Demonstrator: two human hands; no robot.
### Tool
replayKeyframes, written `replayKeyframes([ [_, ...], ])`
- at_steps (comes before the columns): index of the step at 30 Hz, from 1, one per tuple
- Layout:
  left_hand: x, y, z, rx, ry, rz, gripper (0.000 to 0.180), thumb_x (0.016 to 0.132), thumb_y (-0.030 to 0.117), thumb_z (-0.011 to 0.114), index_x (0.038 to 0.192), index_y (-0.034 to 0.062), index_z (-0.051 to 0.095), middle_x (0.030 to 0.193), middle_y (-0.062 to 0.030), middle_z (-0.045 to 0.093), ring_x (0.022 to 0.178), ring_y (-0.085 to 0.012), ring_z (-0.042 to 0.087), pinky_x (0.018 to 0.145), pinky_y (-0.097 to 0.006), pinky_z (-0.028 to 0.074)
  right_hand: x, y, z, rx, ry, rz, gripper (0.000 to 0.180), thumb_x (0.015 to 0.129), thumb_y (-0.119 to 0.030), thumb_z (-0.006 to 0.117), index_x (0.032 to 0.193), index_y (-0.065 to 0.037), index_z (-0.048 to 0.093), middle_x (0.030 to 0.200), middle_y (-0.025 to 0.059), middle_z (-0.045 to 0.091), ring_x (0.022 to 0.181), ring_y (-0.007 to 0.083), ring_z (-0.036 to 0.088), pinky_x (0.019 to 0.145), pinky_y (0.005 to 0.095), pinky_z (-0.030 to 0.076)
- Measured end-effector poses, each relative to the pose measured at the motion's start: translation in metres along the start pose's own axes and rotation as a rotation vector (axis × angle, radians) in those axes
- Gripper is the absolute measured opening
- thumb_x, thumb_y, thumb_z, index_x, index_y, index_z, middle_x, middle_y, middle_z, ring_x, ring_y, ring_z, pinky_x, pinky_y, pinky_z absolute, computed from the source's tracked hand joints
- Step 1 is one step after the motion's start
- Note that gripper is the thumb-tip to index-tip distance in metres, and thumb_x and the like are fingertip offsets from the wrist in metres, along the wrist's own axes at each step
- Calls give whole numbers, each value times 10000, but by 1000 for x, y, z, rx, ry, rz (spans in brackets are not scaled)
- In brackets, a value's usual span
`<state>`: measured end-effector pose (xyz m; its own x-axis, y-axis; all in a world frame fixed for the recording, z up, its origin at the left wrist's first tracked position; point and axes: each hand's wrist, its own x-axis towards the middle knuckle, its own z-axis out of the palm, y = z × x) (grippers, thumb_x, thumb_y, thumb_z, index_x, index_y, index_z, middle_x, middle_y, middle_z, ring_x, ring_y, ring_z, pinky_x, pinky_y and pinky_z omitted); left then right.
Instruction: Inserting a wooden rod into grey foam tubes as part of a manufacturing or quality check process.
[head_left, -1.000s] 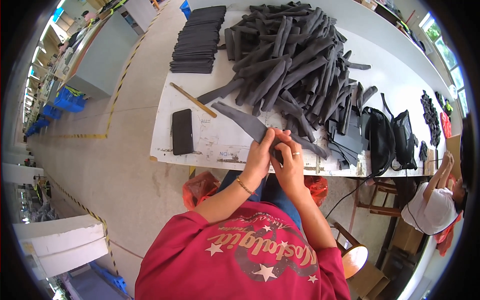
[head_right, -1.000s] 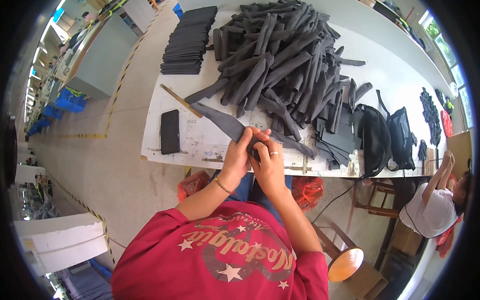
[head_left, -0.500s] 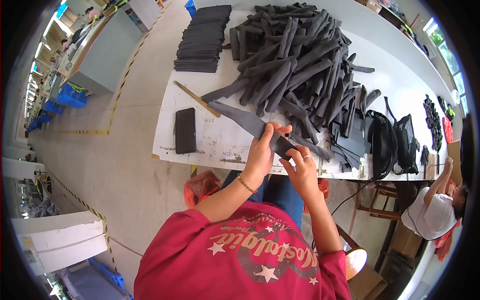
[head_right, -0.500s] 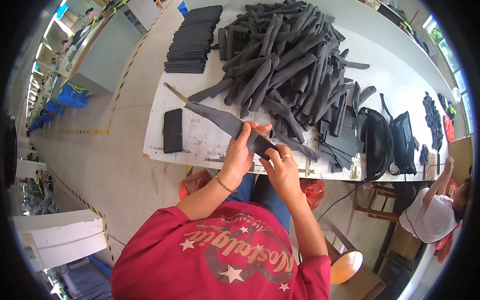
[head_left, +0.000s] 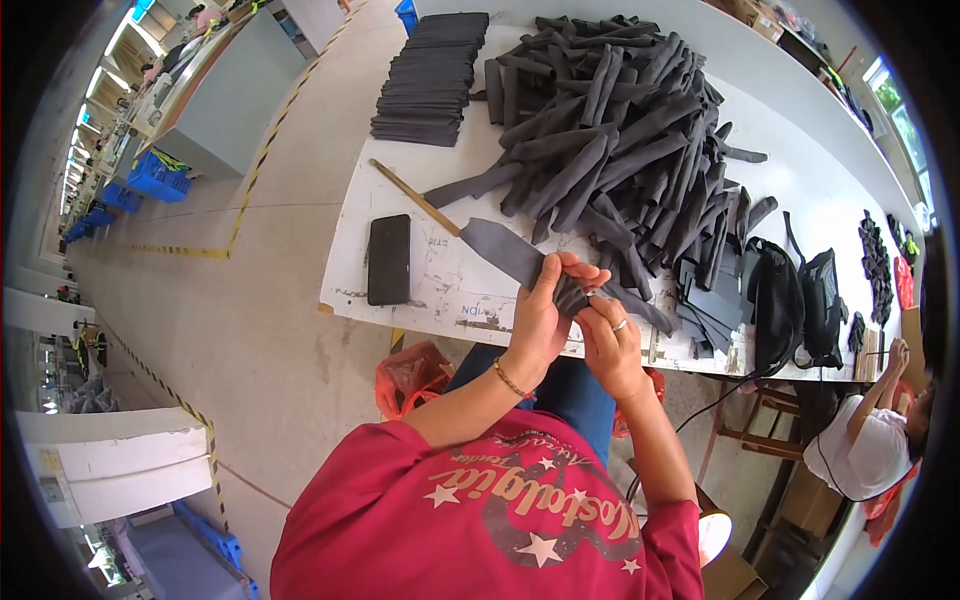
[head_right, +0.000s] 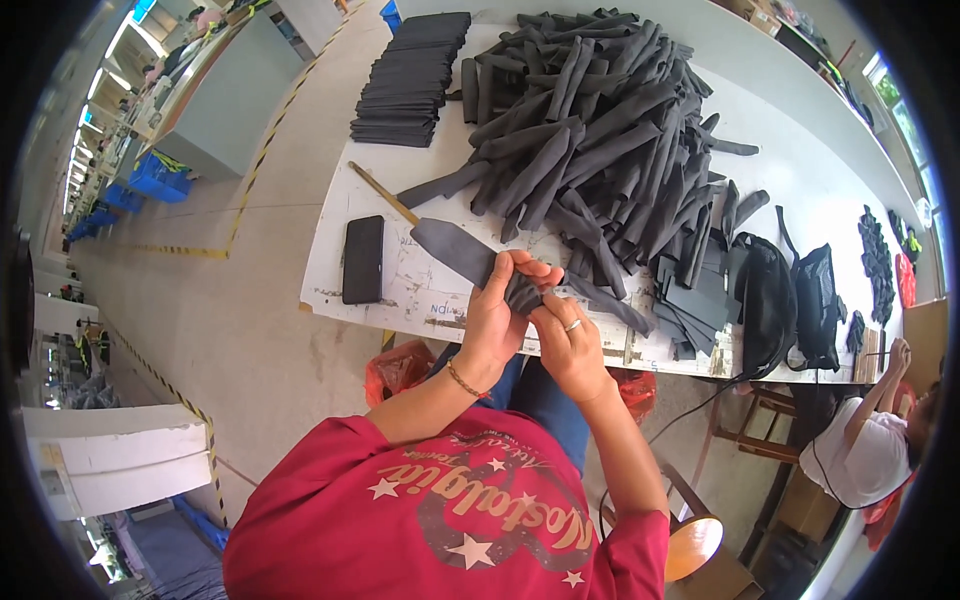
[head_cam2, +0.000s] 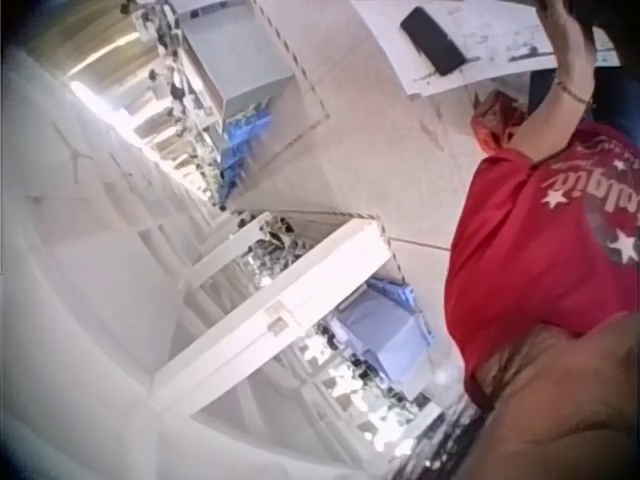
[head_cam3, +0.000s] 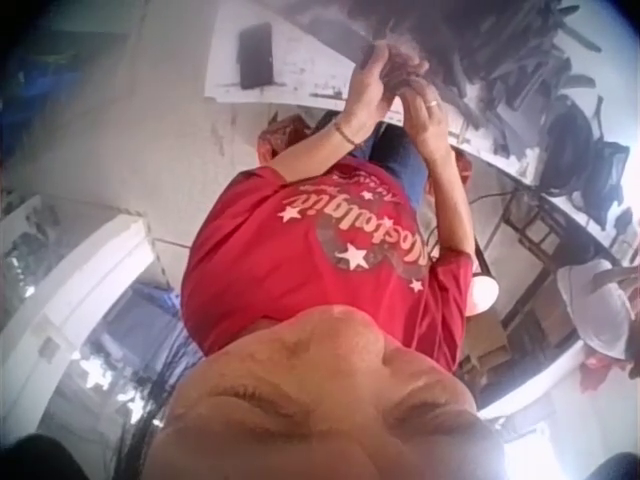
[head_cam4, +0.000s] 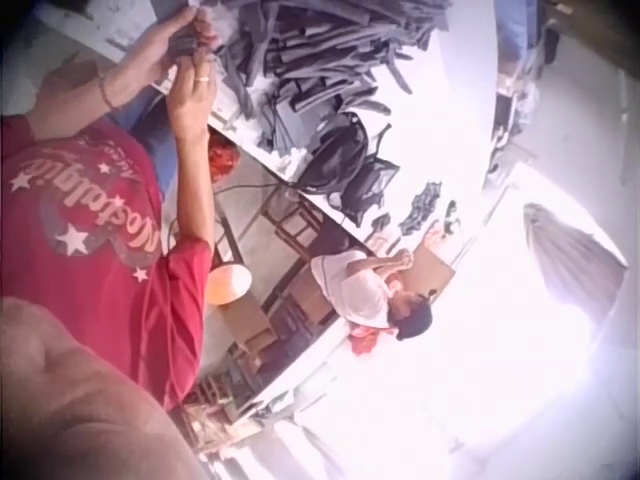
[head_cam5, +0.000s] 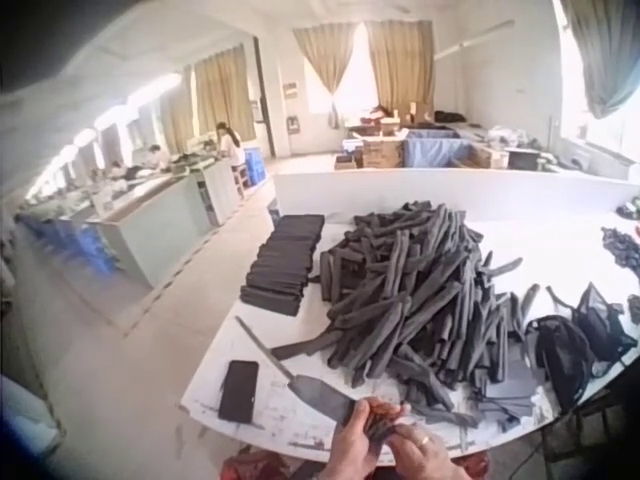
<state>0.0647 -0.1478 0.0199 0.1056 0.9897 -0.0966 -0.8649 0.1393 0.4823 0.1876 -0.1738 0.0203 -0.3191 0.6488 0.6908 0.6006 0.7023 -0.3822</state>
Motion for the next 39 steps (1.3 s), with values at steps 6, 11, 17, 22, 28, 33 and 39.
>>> replayKeyframes([
  [6, -6, -10, -1, -35, 34, -35, 281, 999, 315, 472, 1003, 52, 569, 918, -110, 656, 1024, -306, 626, 951, -397, 457, -1, 0, 4, 6, -5, 1, 282, 665, 79, 697, 907, -3, 577, 976, 132, 561, 754, 299, 598, 626, 389, 510],
  [11, -6, -12, -4, -9, -3, -36, 288, 1004, 320, 458, 1006, 54, 567, 966, -112, 657, 1090, -305, 593, 969, -392, 445, -1, 3, 2, 15, -19, 3, 281, 660, 76, 700, 901, -7, 583, 986, 131, 568, 773, 302, 608, 642, 384, 519],
  [17, 2, -8, -13, 34, -4, -75, 316, 1000, 339, 463, 1062, 48, 567, 1064, -143, 655, 1051, -273, 606, 950, -385, 453, -2, 0, 6, 233, -82, 373, 169, 775, 17, 689, 909, 7, 586, 1003, 141, 567, 807, 295, 613, 715, 344, 528],
  [22, 25, 7, -23, 59, -22, 37, 363, 1000, 383, 437, 1099, 61, 571, 1183, -162, 628, 1113, -208, 573, 980, -369, 429, -8, -8, 23, 748, 367, 841, 82, 874, -53, 650, 897, -5, 587, 1048, 64, 541, 937, 105, 514, 790, 231, 431],
  [28, 26, 21, -20, 171, -216, -52, 401, 975, 406, 476, 1178, 72, 566, 1210, -142, 616, 1247, -268, 496, 996, -451, 424, 5, -14, 0, 1083, 271, 1137, 265, 974, -247, 532, 1102, -20, 581, 1010, 58, 573, 871, 106, 555, 759, 288, 517],
  [33, 22, 40, -42, 261, 185, 31, 411, 921, 308, 627, 1144, -33, 569, 1064, -186, 641, 977, -310, 646, 838, -413, 535, -13, 3, 16, 591, 231, 900, 105, 877, -58, 669, 850, -6, 582, 778, -7, 583, 684, 61, 514, 640, 210, 431],
  [39, 19, 38, -70, 250, 189, 45, 317, 922, 230, 630, 1074, -46, 591, 967, -190, 666, 930, -328, 660, 842, -400, 533, -29, 15, 17, 509, 157, 840, 101, 867, -52, 667, 864, 1, 582, 757, 49, 587, 678, 104, 537, 647, 246, 452],
])
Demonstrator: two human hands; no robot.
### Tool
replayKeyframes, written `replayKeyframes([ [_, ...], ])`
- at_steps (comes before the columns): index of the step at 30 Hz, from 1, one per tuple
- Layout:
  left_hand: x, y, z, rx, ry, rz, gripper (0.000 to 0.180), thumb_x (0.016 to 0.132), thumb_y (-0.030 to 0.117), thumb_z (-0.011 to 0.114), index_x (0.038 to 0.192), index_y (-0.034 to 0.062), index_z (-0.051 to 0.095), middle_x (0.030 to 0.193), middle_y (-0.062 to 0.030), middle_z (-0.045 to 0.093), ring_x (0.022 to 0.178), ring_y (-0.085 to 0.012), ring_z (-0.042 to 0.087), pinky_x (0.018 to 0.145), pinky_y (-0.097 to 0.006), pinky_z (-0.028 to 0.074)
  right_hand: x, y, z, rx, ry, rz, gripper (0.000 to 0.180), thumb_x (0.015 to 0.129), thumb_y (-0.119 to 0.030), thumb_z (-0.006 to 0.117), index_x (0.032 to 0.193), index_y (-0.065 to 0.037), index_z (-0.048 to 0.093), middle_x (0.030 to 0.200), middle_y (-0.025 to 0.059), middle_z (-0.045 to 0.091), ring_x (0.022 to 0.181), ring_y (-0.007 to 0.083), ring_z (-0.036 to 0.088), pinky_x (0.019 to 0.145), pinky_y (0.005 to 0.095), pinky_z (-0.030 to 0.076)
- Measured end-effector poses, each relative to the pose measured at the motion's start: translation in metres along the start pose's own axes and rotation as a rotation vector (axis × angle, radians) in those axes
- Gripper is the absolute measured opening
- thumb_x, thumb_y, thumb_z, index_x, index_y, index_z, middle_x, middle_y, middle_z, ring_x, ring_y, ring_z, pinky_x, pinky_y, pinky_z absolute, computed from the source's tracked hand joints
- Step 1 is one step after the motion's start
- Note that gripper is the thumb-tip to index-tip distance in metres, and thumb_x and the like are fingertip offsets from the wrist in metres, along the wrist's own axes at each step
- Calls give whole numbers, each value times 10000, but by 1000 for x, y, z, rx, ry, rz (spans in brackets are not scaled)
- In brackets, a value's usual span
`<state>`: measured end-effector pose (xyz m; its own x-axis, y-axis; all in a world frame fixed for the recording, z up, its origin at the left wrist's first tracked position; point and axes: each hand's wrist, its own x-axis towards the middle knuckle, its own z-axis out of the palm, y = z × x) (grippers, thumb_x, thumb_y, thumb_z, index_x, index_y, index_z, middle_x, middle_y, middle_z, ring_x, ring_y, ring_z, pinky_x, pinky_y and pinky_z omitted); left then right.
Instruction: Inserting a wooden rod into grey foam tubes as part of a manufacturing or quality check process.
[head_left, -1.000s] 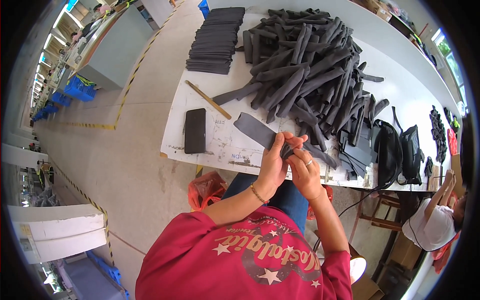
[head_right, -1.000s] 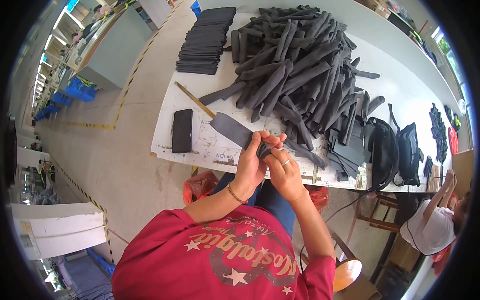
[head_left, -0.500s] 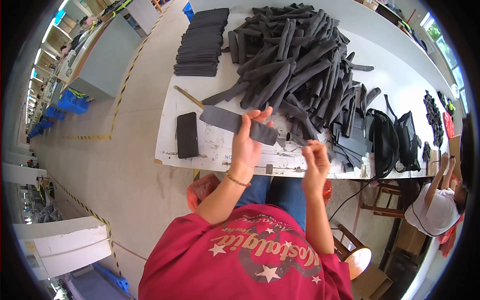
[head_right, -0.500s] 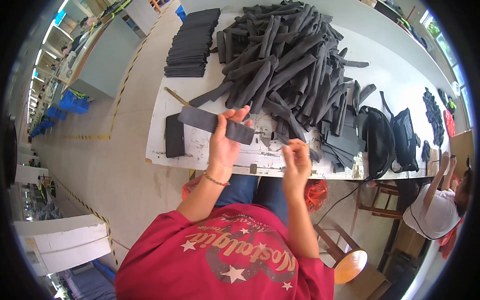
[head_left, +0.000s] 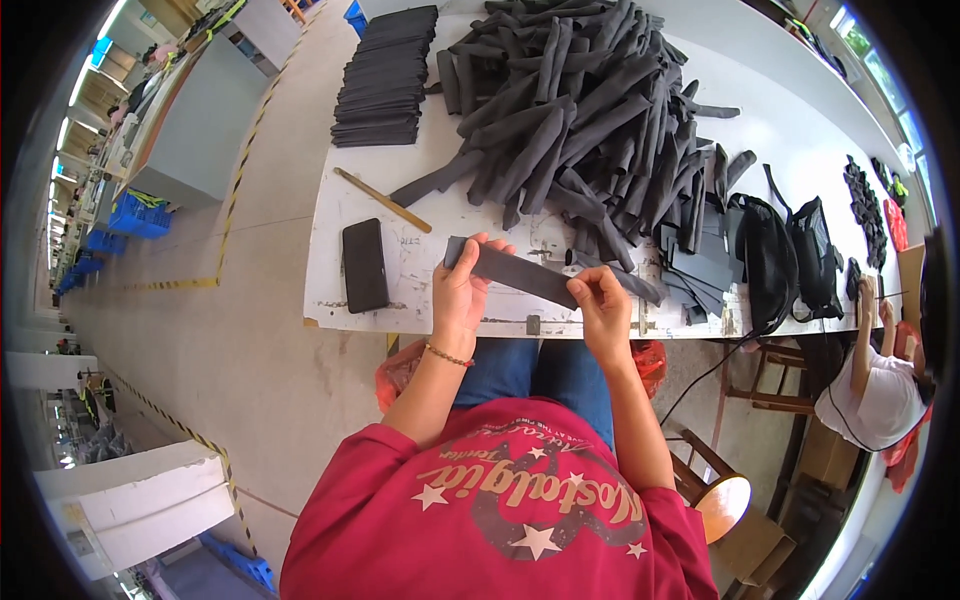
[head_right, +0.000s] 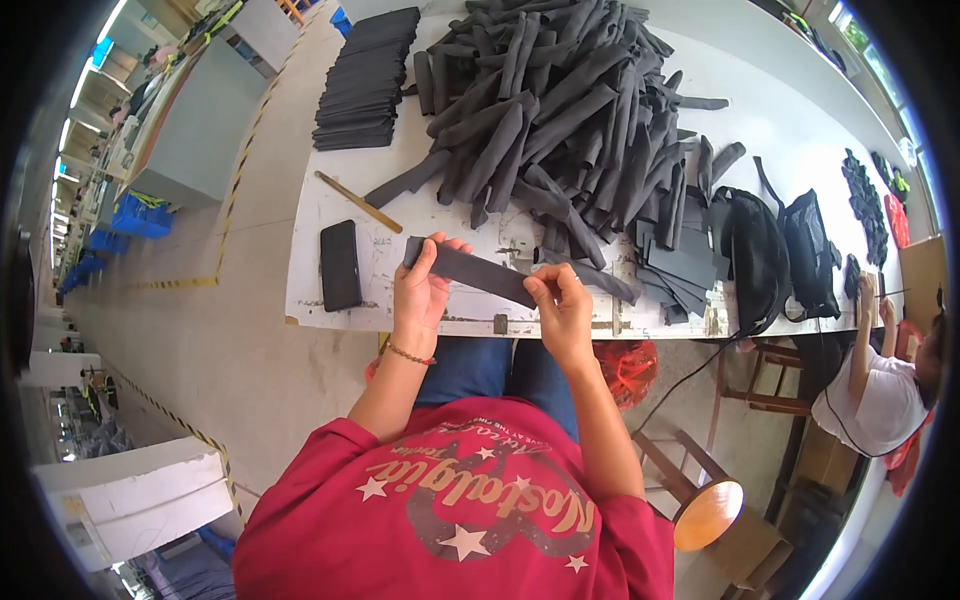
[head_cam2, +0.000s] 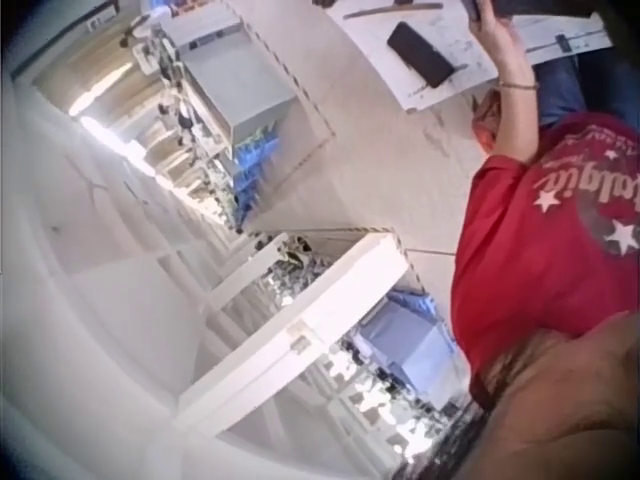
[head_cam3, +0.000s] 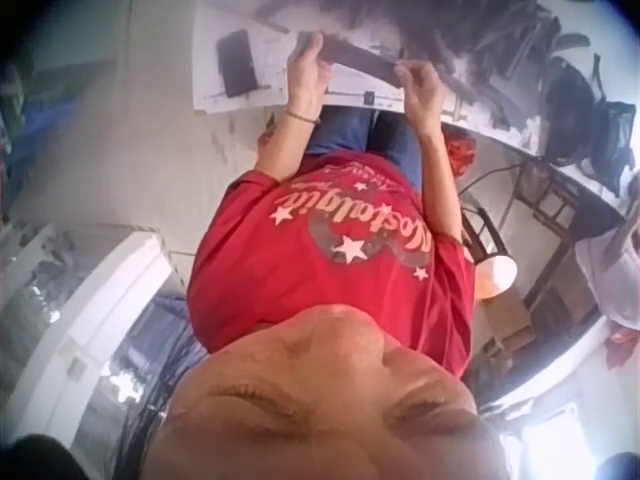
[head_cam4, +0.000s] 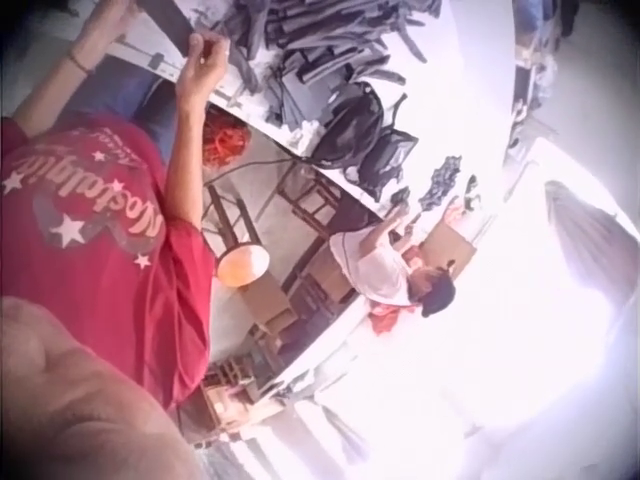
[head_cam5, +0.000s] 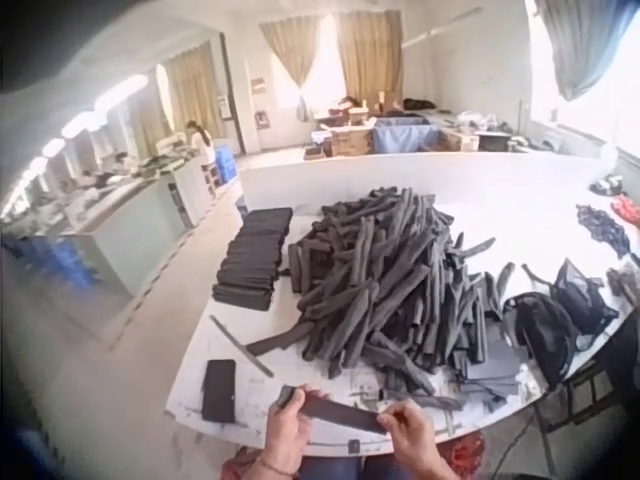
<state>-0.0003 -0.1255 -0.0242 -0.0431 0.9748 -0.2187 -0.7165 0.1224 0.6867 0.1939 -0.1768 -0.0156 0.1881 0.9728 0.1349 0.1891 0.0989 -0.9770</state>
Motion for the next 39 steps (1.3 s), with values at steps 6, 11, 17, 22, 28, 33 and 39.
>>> replayKeyframes([
  [6, 7, -28, -22, 1, 132, -121, 276, 922, 215, 627, 1040, -33, 594, 960, -174, 669, 892, -306, 667, 842, -387, 530, -5, 35, 3, -213, -27, 95, 134, 851, -115, 679, 849, -4, 604, 728, 119, 603, 622, 205, 574, 595, 339, 456],
  [11, 29, -14, -33, 274, 391, 367, 218, 951, 205, 578, 956, -9, 620, 860, -106, 658, 779, -154, 636, 746, -258, 509, -4, 22, -22, -541, -42, 24, 215, 852, -219, 680, 957, -45, 610, 835, 134, 616, 673, 314, 614, 630, 413, 482],
  [17, 1, -35, 31, 670, -96, 203, 242, 954, 237, 588, 1012, 13, 660, 846, -51, 681, 754, -88, 621, 686, -217, 492, 41, 33, -151, -1144, 322, -200, 334, 777, -77, 686, 1097, -58, 594, 1050, 137, 600, 986, 331, 552, 833, 416, 452],
  [22, 0, -75, 68, 1202, -453, 652, 154, 793, 65, 686, 940, 30, 655, 900, -84, 612, 825, -241, 597, 735, -328, 502, 35, 84, -205, -1483, -30, -337, 302, 826, -126, 611, 1088, 19, 579, 1037, 134, 574, 984, 306, 539, 865, 403, 429],
  [28, -7, -95, 99, 1550, -701, 805, 231, 774, 151, 712, 992, 111, 645, 909, -80, 598, 876, -254, 579, 726, -358, 493, 35, 76, -209, -1517, -217, -598, 129, 744, -88, 558, 859, -29, 555, 897, 116, 550, 895, 268, 541, 810, 376, 432],
  [33, 2, -137, 89, 1665, -648, 496, 174, 863, 219, 662, 940, 63, 651, 736, -150, 658, 545, -287, 617, 523, -366, 507, 33, 45, -214, -1338, -165, -540, 214, 745, -64, 572, 957, -50, 591, 940, 95, 593, 918, 267, 564, 845, 389, 437],
  [39, -30, -79, 76, 822, -353, 68, 159, 891, 153, 667, 995, 33, 665, 790, -33, 647, 677, -75, 635, 542, -213, 474, 12, -24, -160, -540, 339, -310, 228, 900, 80, 475, 1094, -21, 538, 981, 90, 574, 884, 146, 533, 828, 248, 402],
])
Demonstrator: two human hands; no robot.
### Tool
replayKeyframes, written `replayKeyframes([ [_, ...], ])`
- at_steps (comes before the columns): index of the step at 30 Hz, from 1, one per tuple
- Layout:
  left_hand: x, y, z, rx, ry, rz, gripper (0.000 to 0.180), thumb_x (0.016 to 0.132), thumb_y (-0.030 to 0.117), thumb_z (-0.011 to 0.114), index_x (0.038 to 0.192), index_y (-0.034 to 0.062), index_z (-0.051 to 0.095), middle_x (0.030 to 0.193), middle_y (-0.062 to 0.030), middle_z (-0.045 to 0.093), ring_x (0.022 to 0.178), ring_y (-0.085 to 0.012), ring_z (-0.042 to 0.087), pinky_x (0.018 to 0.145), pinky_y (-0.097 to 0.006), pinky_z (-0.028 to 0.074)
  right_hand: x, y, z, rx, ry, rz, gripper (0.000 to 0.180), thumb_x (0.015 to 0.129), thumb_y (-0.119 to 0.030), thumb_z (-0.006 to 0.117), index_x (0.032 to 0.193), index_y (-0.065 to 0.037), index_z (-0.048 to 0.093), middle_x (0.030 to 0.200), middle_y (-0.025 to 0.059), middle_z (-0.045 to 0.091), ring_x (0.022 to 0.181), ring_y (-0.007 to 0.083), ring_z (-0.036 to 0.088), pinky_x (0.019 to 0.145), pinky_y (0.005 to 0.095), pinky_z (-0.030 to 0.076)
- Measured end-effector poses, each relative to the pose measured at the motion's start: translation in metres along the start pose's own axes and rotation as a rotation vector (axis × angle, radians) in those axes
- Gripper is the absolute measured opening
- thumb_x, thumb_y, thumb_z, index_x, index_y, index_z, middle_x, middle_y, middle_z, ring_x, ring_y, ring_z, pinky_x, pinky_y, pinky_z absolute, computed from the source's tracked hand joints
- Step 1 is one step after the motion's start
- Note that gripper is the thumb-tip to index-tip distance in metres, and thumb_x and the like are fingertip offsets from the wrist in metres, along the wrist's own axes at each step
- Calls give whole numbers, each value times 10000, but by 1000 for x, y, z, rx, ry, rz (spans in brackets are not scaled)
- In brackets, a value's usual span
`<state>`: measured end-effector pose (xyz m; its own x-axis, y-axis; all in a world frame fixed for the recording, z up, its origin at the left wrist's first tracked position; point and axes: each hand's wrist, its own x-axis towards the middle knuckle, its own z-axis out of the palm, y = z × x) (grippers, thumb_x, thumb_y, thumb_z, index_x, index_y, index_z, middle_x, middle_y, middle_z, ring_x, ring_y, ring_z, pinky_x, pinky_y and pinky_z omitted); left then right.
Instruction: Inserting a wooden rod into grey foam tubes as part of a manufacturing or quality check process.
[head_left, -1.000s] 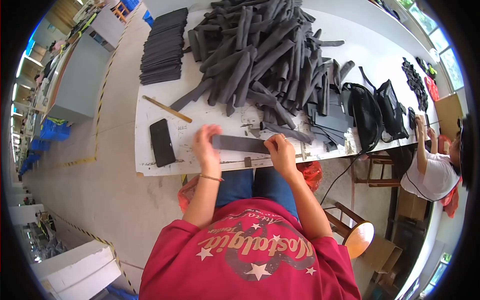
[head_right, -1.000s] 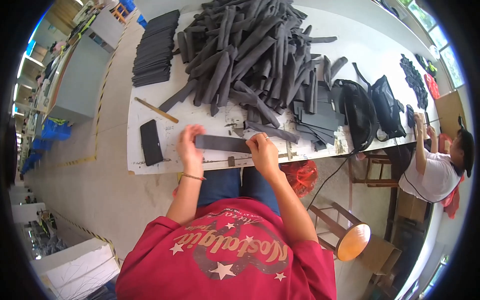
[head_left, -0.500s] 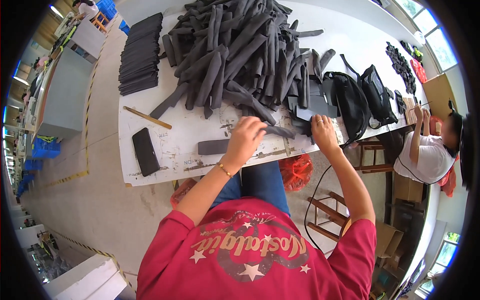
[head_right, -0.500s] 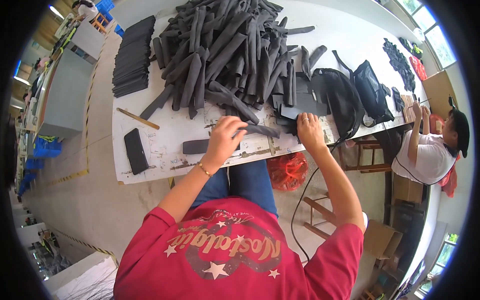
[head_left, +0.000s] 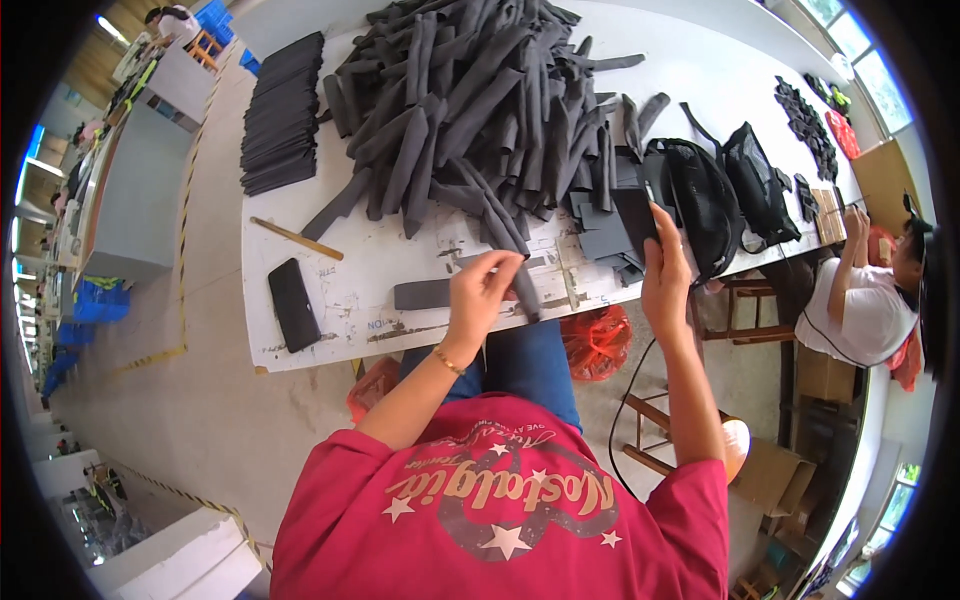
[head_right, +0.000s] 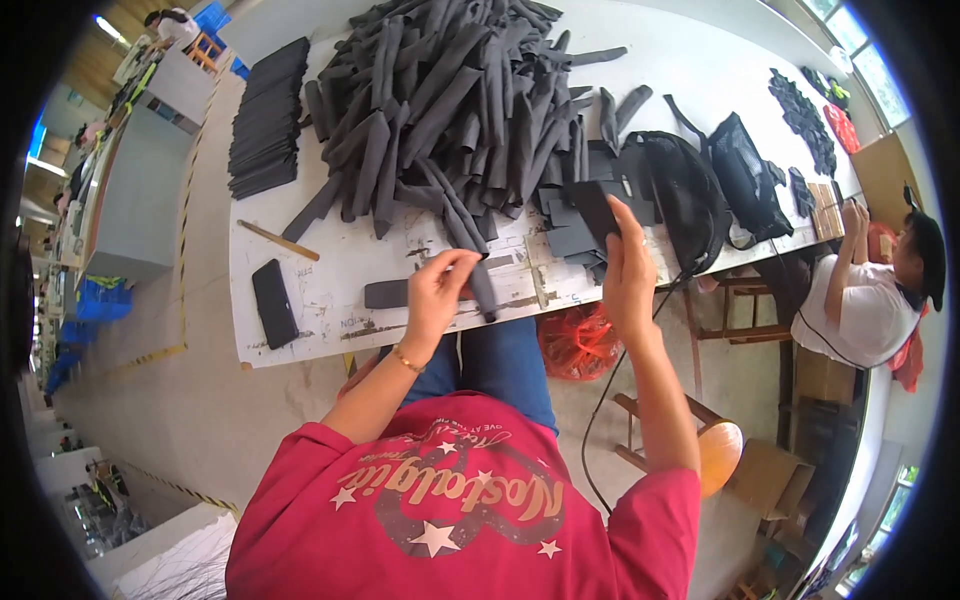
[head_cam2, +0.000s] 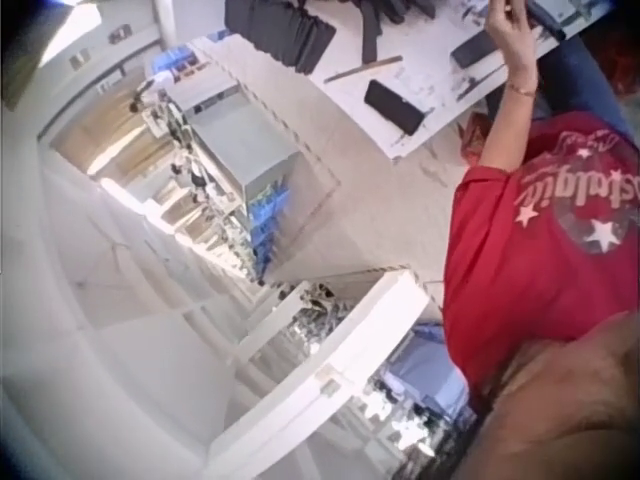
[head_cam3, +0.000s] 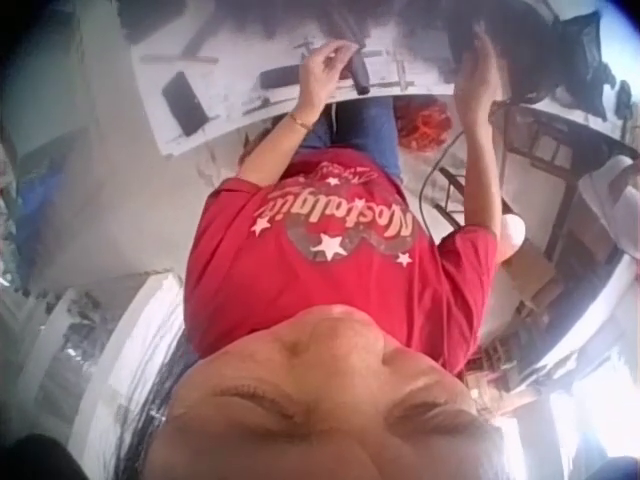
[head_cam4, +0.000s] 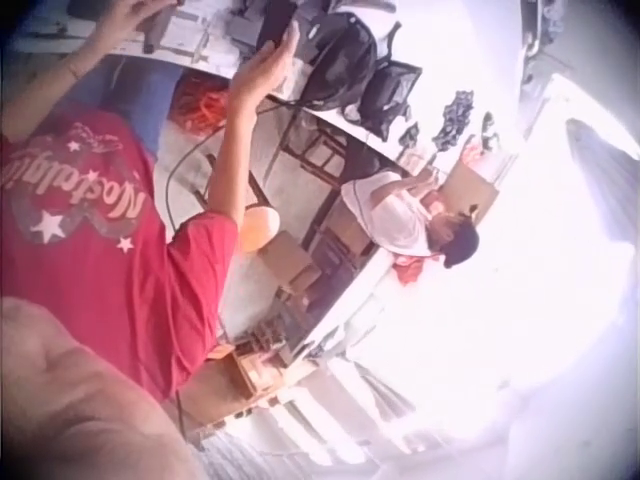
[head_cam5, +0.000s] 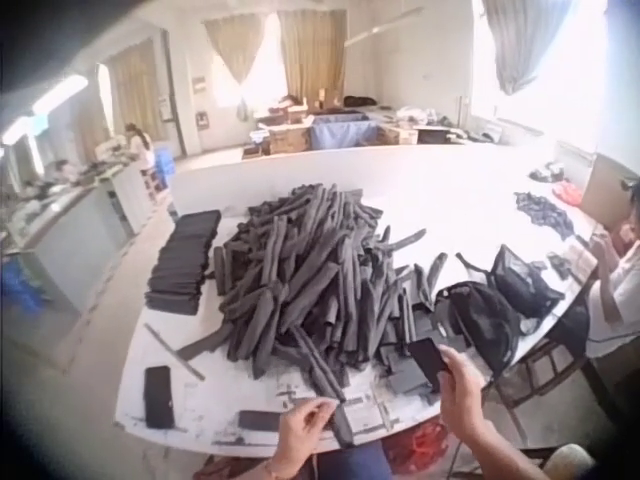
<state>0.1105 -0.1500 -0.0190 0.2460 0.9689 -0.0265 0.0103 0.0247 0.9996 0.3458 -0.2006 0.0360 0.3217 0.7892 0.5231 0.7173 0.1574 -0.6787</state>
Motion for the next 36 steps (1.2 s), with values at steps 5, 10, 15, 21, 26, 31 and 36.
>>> replayKeyframes([
  [5, -25, 25, -35, -406, 173, -52, 428, 905, 82, 633, 1298, 23, 475, 897, -35, 601, 755, -132, 657, 672, -225, 534, -50, -21, 27, 321, -286, 310, 255, 847, -45, 656, 1008, -14, 461, 976, 105, 480, 912, 199, 473, 860, 291, 394],
  [10, -31, 28, -74, -707, 120, -264, 386, 898, 110, 632, 1237, 9, 477, 1045, -97, 624, 1003, -235, 634, 866, -366, 521, -74, -55, 52, 179, -403, -41, 302, 791, -86, 735, 967, -12, 501, 1017, 178, 553, 892, 328, 562, 780, 367, 457],
  [15, -23, 30, -93, -848, 155, -228, 276, 935, 138, 584, 1161, 20, 479, 1100, -140, 619, 1023, -281, 631, 892, -402, 524, -73, -84, 61, 302, -350, 46, 453, 793, -62, 717, 1218, -38, 564, 1067, 175, 580, 968, 344, 563, 833, 376, 464],
  [21, -13, 29, -97, -872, 223, -240, 323, 952, 168, 560, 1171, -10, 405, 1143, -218, 595, 952, -395, 649, 825, -482, 571, -69, -95, 62, 322, -518, 87, 464, 791, -64, 712, 1235, -50, 581, 1061, 143, 579, 973, 311, 561, 845, 365, 458],
  [26, -10, 28, -91, -914, 206, -254, 296, 958, 140, 541, 1166, -23, 408, 1128, -180, 607, 906, -374, 665, 747, -466, 598, -64, -107, 67, 144, -490, -189, 418, 764, -25, 702, 1174, -56, 627, 1002, 99, 583, 909, 268, 546, 811, 353, 426],
  [31, -8, 27, -89, -844, 199, -248, 266, 952, 109, 536, 1159, -1, 409, 1119, -169, 610, 875, -362, 674, 733, -465, 601, -58, -113, 66, -7, -468, -315, 373, 764, -83, 704, 1133, -98, 648, 965, 39, 590, 860, 235, 543, 757, 353, 394],
  [36, -12, 34, -86, -761, 184, -284, 239, 957, 118, 533, 1163, 66, 423, 1125, -183, 625, 903, -353, 672, 748, -455, 593, -47, -99, 69, -108, -382, -374, 341, 750, -52, 693, 1086, -109, 668, 935, 13, 598, 837, 217, 544, 742, 359, 398],
])
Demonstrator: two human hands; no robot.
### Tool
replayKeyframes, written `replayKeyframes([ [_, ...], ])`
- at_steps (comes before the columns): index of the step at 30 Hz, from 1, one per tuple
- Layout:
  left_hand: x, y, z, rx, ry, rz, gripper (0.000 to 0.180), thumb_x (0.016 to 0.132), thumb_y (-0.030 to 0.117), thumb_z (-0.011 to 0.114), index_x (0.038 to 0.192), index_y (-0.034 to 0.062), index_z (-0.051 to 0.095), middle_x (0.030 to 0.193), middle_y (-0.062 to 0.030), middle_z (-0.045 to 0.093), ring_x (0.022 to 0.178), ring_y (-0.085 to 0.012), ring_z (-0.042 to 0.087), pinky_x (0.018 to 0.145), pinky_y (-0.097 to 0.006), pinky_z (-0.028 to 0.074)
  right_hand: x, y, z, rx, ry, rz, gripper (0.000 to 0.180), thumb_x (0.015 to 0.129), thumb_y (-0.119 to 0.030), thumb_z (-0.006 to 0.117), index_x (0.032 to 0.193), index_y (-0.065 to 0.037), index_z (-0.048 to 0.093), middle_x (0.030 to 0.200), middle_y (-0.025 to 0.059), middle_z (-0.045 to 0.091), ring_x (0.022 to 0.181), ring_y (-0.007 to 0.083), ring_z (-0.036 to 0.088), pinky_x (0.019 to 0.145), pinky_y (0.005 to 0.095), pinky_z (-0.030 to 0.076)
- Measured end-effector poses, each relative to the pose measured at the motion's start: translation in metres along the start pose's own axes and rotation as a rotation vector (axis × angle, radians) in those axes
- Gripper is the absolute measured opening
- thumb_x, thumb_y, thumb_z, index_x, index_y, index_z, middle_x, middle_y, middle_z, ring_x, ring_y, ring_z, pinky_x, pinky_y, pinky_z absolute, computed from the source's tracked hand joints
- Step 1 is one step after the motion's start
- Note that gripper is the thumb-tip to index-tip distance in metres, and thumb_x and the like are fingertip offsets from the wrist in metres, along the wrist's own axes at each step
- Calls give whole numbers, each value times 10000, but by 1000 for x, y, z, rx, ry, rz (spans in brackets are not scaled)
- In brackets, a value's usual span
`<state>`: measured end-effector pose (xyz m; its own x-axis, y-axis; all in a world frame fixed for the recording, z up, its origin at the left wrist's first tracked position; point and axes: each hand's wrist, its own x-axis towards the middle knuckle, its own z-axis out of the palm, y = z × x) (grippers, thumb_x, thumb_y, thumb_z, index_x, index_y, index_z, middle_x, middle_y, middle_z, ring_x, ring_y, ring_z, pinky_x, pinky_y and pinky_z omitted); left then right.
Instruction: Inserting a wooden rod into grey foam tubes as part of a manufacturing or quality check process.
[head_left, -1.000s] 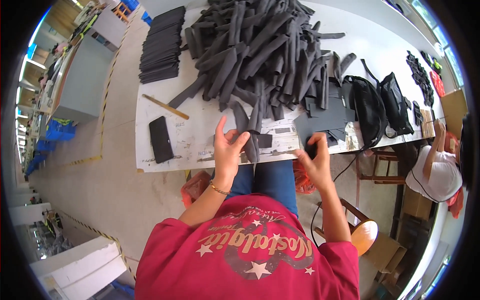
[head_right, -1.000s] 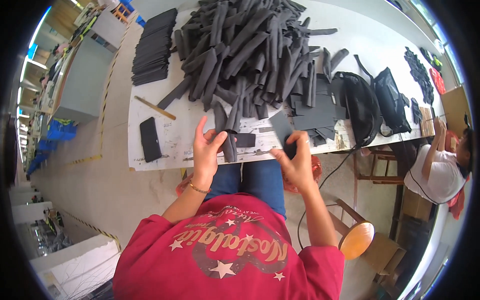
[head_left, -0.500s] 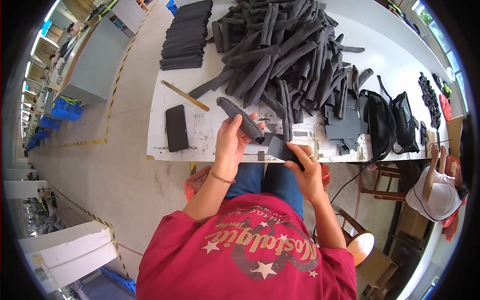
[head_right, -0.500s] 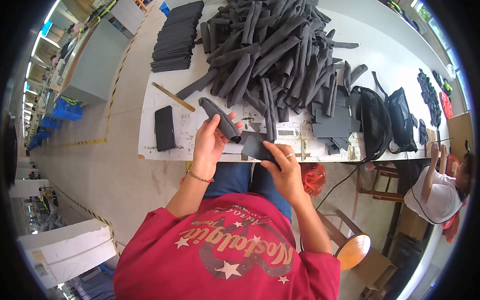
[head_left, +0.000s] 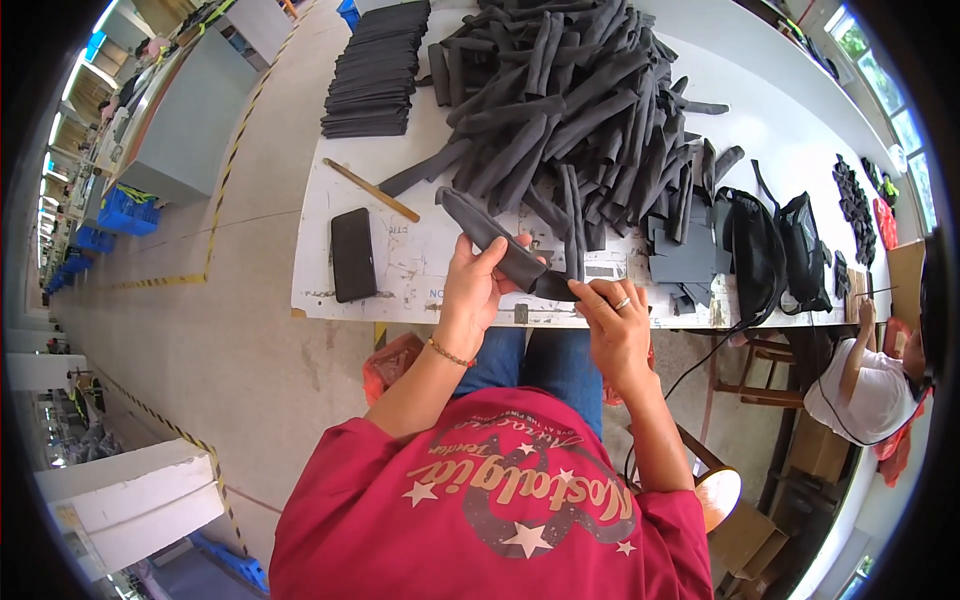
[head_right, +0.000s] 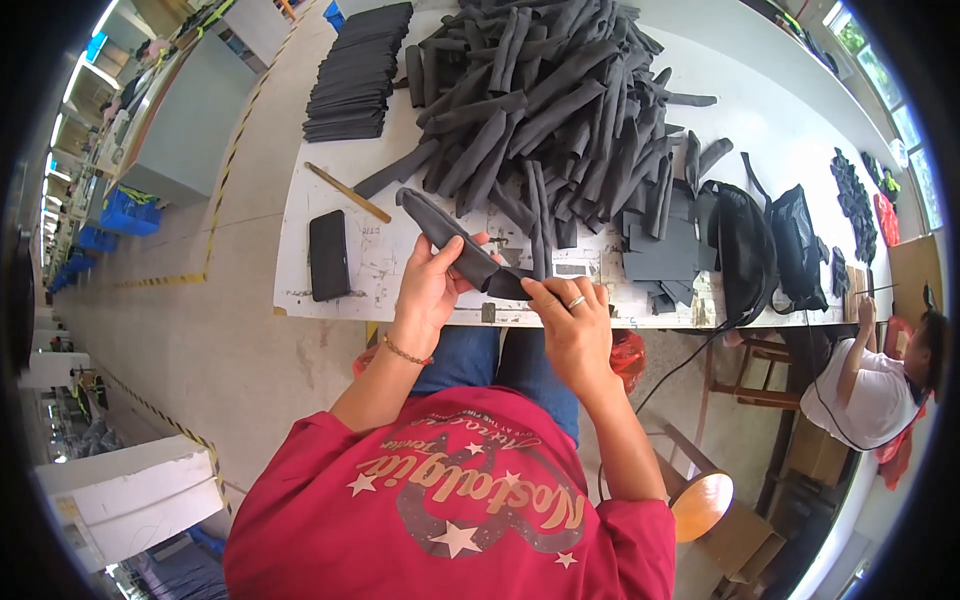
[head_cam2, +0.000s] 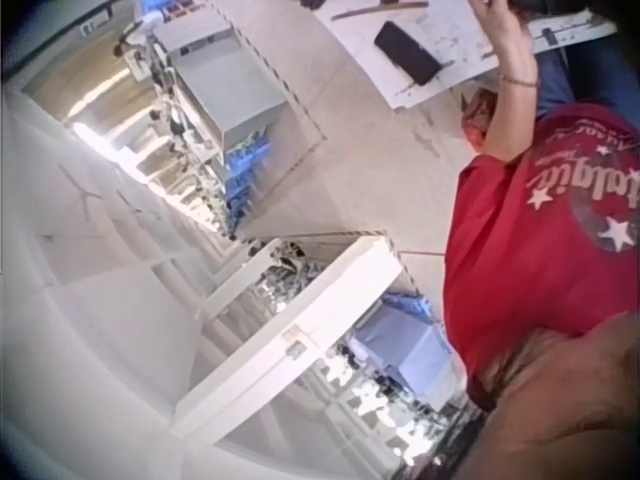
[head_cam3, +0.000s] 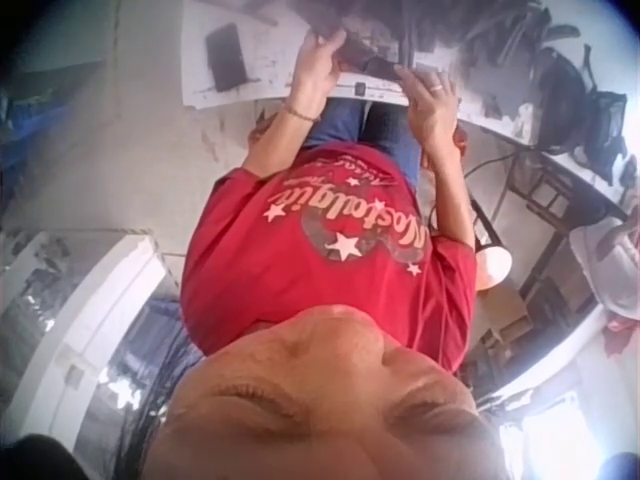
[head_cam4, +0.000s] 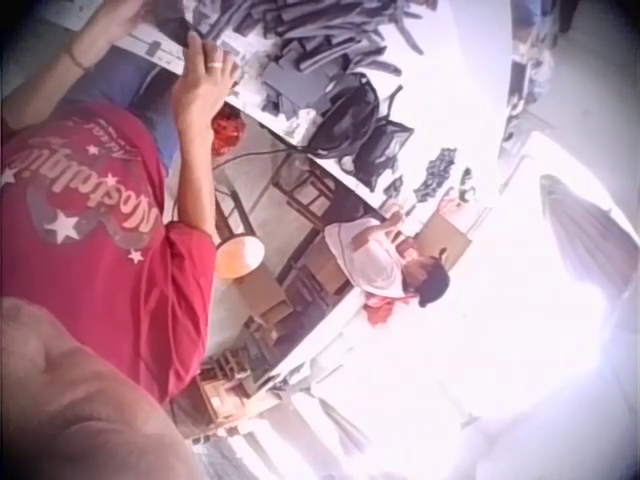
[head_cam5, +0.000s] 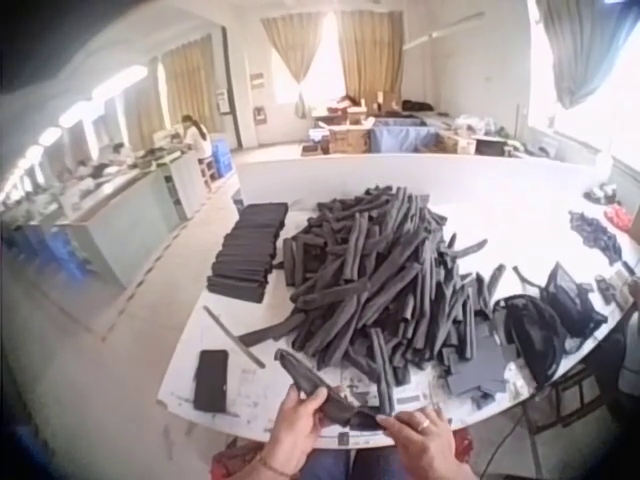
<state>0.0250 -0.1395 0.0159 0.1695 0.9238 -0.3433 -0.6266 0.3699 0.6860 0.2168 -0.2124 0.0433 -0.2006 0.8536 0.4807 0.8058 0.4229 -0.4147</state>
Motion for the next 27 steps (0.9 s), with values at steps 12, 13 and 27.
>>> replayKeyframes([
  [12, -9, -5, 13, 39, 16, 105, 252, 984, 146, 473, 1177, 76, 326, 1087, -212, 637, 856, -263, 686, 711, -393, 602, 8, -3, 11, -221, 190, -140, 369, 681, -9, 660, 1037, -105, 681, 937, -10, 607, 808, 172, 583, 737, 323, 403],
  [13, -10, -7, 14, 44, 24, 135, 253, 987, 154, 471, 1179, 78, 325, 1093, -211, 634, 858, -261, 686, 710, -395, 602, 8, -4, 13, -232, 200, -135, 359, 687, -16, 662, 1034, -104, 682, 937, -10, 607, 809, 173, 583, 739, 323, 404],
  [27, -12, 7, 22, 49, -43, 104, 252, 997, 130, 435, 1209, 85, 308, 1098, -210, 626, 839, -278, 690, 665, -384, 614, 14, -1, 7, -293, 208, -193, 365, 671, -13, 653, 1025, -96, 687, 945, -16, 609, 818, 165, 586, 754, 317, 407],
])
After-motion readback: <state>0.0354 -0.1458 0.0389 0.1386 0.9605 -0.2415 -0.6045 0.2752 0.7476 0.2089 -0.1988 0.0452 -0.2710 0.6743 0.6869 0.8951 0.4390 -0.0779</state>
